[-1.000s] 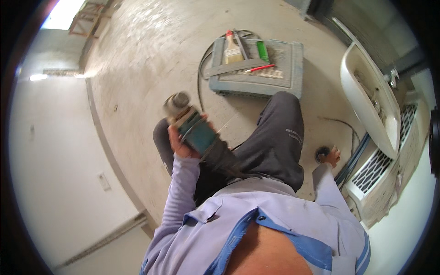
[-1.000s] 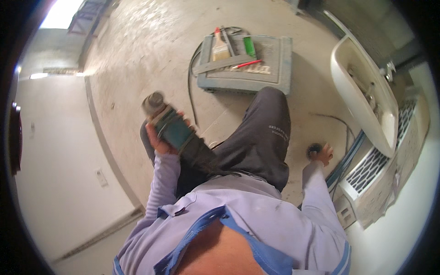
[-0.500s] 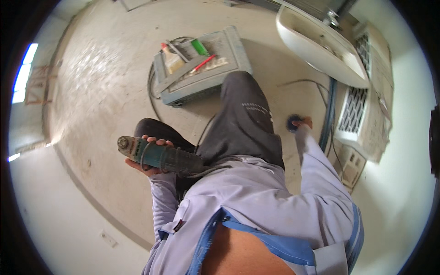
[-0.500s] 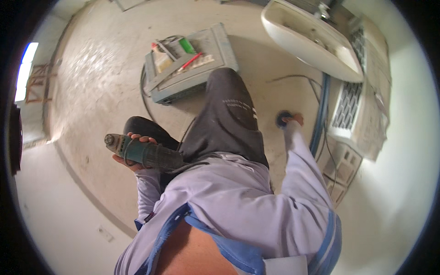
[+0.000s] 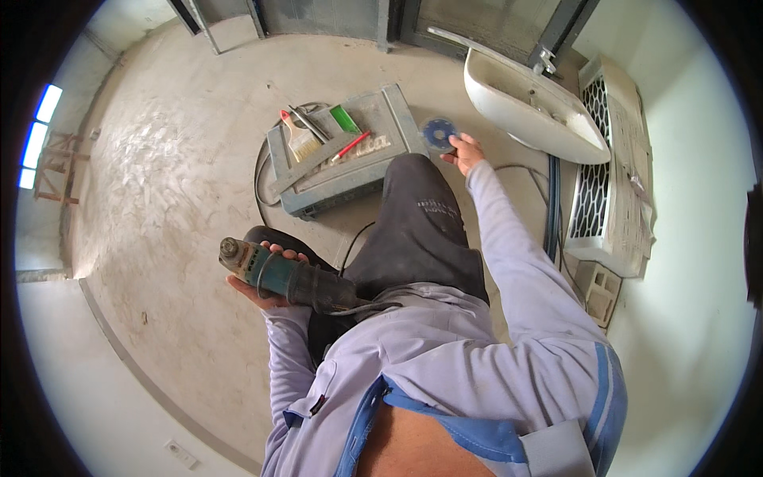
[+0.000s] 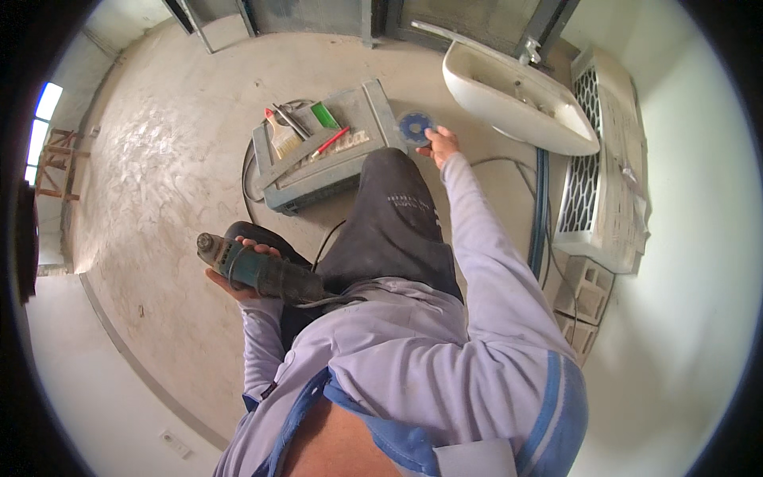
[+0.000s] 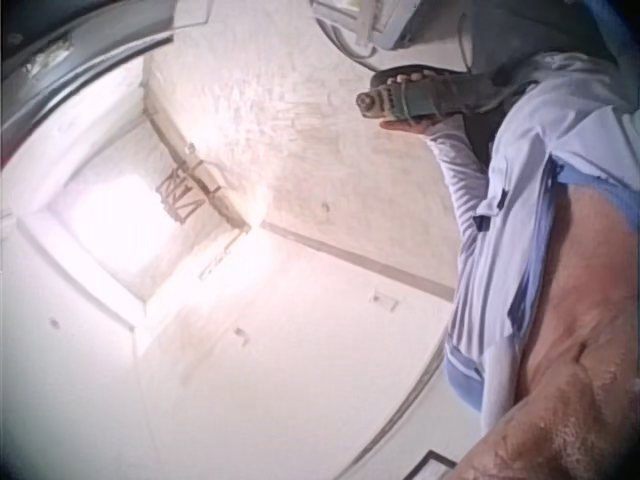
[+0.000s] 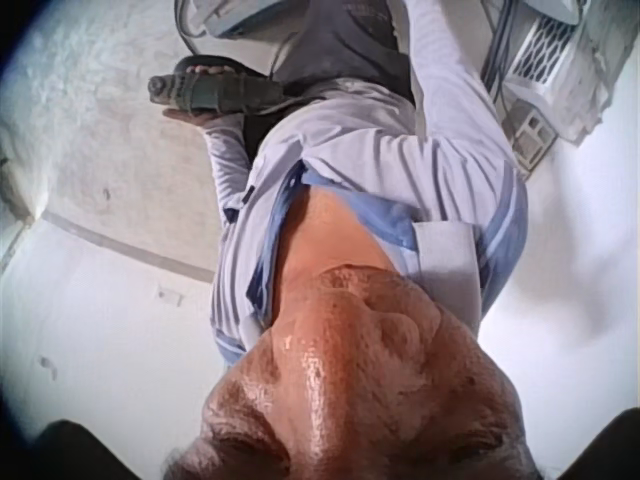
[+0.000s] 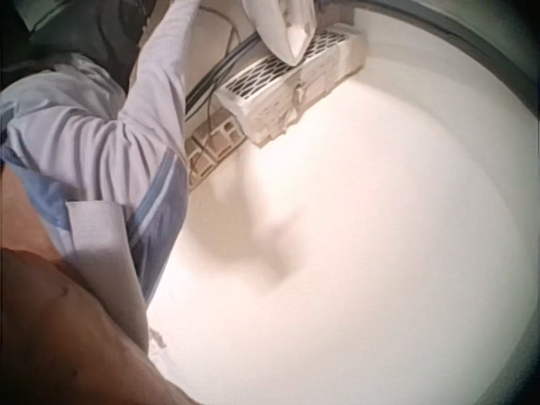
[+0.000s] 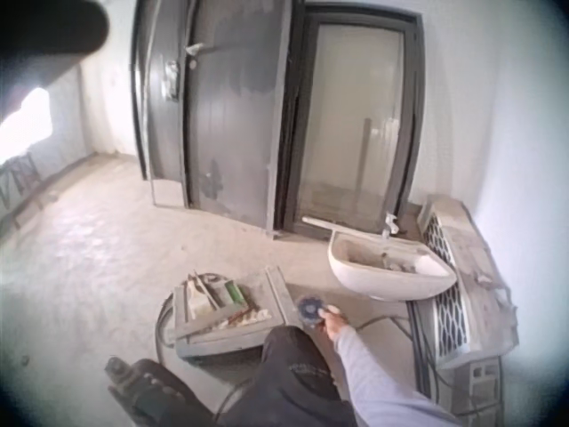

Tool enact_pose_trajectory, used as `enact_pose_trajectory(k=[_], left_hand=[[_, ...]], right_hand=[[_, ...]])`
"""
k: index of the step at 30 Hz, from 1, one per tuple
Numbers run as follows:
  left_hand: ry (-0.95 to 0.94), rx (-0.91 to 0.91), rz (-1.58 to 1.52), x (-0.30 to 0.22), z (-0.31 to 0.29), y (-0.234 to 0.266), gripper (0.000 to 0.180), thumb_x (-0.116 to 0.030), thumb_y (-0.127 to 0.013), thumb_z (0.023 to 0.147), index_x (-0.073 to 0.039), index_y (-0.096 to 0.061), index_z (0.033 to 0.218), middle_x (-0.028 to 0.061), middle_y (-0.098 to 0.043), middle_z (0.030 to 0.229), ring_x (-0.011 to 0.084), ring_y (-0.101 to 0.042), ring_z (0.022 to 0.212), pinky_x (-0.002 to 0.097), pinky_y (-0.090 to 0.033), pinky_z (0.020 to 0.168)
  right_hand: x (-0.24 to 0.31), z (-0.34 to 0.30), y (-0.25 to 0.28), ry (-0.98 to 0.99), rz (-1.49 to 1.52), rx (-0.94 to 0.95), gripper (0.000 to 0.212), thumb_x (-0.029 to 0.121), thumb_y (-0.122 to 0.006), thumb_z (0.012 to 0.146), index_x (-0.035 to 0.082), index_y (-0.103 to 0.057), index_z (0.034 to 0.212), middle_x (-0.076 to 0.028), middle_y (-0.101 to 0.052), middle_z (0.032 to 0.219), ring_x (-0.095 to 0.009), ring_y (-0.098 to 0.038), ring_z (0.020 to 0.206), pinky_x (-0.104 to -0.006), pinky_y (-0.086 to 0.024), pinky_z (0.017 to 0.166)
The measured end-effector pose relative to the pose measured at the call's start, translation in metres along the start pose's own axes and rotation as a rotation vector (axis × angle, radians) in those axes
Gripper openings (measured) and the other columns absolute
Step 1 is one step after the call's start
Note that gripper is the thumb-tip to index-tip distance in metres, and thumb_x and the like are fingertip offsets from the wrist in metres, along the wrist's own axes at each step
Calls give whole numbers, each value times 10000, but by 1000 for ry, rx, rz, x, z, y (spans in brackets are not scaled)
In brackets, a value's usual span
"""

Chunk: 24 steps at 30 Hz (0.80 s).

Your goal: The person sits on the floor and adjusts the blade on an angle grinder, tightening the nut with their hands. They then walk to a tiled area, sit down, and use a red marker to draw lines on a tile while holding a trowel.

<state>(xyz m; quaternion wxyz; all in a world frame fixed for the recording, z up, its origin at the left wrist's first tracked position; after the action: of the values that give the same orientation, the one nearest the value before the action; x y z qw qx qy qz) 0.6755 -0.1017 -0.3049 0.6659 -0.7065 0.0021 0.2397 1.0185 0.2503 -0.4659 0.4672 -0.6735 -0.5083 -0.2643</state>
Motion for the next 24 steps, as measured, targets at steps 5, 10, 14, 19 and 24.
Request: enact_pose_trajectory(k=[5,10,14,19,24], left_hand=[[-23,21,-21,-6,-5,-5,914,-804,-454,805,-29,-493,1288,153,-614,1148,351,-604,978,544,-452,908],[-17,8,-66,-2,-4,-11,925,-808,-449,803,-20,-493,1286,162,-617,1141,355,-601,973,555,-451,919],[-8,-35,-78,1,-3,-3,930,-808,-446,801,-21,-485,1295,150,-607,1139,341,-589,991,543,-456,914],[-11,-159,-76,-3,4,5,876,-754,-317,878,1,-488,1291,252,-630,1107,408,-634,961,556,-523,843],[84,-193,-91,7,21,5,775,-689,-319,916,-44,-493,1308,271,-623,1147,415,-640,942,530,-540,830]], right_hand=[[-13,49,-59,-114,-351,-95,664,191,-699,872,18,-381,1428,-117,-608,1122,-172,-606,717,-353,-567,573],[-2,66,-66,270,-1426,-278,417,343,-626,886,4,-630,1129,-165,-663,991,-229,-643,793,-371,-548,693],[30,21,-120,649,-1419,51,395,387,-563,923,22,-651,1043,-157,-680,914,-275,-649,777,-372,-521,768],[83,-182,-293,617,-1053,842,345,339,-507,992,28,-651,1032,-136,-669,828,-270,-647,744,-353,-510,692],[73,-249,-359,944,-1371,1057,444,454,-505,968,38,-660,965,-198,-668,866,-361,-661,783,-438,-507,695]])
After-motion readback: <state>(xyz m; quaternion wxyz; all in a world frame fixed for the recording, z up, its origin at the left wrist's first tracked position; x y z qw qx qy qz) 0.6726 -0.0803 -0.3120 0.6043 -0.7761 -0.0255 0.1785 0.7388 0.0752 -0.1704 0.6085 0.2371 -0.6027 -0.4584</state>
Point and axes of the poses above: each hand's wrist, its own z-axis towards the middle knuckle, its own y-axis out of the back of the hand, x = y × z, the point moved 2 cm from there along z, towards the middle knuckle
